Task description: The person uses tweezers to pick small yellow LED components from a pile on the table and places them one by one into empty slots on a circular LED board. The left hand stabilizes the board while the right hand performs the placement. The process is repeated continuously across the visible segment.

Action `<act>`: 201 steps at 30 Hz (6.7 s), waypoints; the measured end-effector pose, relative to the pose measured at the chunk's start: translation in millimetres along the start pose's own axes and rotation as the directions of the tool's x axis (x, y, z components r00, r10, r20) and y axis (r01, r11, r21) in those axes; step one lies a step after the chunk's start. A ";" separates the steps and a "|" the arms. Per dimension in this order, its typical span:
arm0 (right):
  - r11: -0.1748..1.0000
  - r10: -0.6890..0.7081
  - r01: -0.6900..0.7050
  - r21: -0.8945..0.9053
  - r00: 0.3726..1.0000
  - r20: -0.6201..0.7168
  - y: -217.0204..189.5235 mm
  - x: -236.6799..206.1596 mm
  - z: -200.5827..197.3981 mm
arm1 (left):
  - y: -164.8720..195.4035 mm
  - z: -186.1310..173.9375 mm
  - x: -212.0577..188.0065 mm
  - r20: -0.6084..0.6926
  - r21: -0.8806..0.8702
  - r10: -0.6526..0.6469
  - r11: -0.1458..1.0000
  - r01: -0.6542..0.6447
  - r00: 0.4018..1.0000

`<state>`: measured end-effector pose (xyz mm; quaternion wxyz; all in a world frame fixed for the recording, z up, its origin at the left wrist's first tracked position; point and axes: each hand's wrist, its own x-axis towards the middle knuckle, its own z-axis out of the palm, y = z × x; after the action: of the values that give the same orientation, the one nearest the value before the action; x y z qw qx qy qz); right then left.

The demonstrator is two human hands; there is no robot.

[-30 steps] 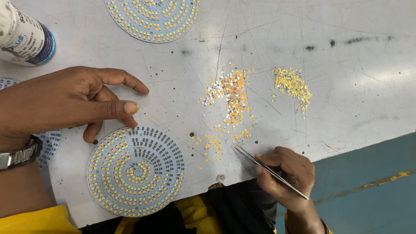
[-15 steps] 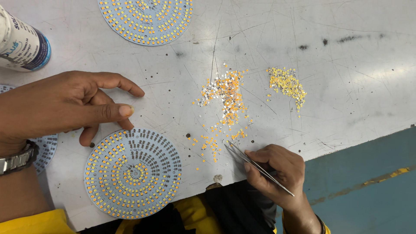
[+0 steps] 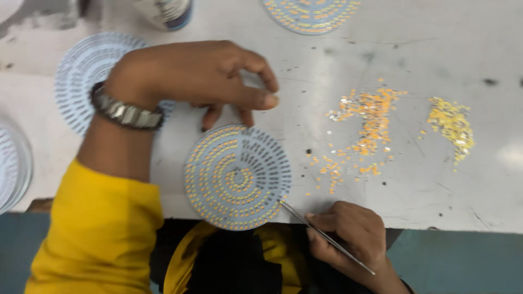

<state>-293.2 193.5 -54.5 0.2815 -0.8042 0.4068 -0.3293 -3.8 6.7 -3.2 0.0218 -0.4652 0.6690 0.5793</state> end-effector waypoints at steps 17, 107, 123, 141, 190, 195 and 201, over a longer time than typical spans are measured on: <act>0.994 -0.080 0.078 -0.082 0.997 -0.015 -8.3 2.0 20.6 | -3.0 0.4 1.9 -0.025 -0.002 0.002 1.000 -0.002 1.000; 0.952 0.290 -0.303 -0.050 0.941 -0.175 23.6 -3.5 -41.5 | 2.9 -0.1 5.2 0.058 0.053 -0.244 0.969 0.241 0.968; 0.944 0.321 -0.329 -0.020 0.931 -0.173 24.7 -5.9 -41.6 | 7.0 0.3 2.0 0.046 0.037 -0.232 0.972 0.231 0.972; 0.963 0.250 -0.261 -0.065 0.957 -0.149 10.2 -10.2 -27.8 | 0.7 -2.0 0.6 0.011 -0.011 -0.029 1.000 0.029 1.000; 0.971 0.124 -0.160 -0.178 0.973 -0.196 4.6 -14.2 -13.6 | 7.7 -1.3 -2.9 -0.004 0.011 -0.057 0.998 0.057 0.998; 0.997 -0.024 0.018 -0.082 0.997 -0.073 1.6 -3.6 -2.3 | 5.2 -1.3 -2.7 -0.024 0.045 -0.044 0.998 0.045 0.999; 0.996 -0.084 0.085 -0.031 0.995 0.046 -0.6 15.3 6.0 | 8.7 -1.2 -3.0 -0.042 0.073 -0.047 0.996 0.050 0.998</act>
<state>-281.4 182.0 -53.1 0.2630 -0.8325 0.3713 -0.3160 -7.1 6.6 5.5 0.0394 -0.4917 0.6788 0.5440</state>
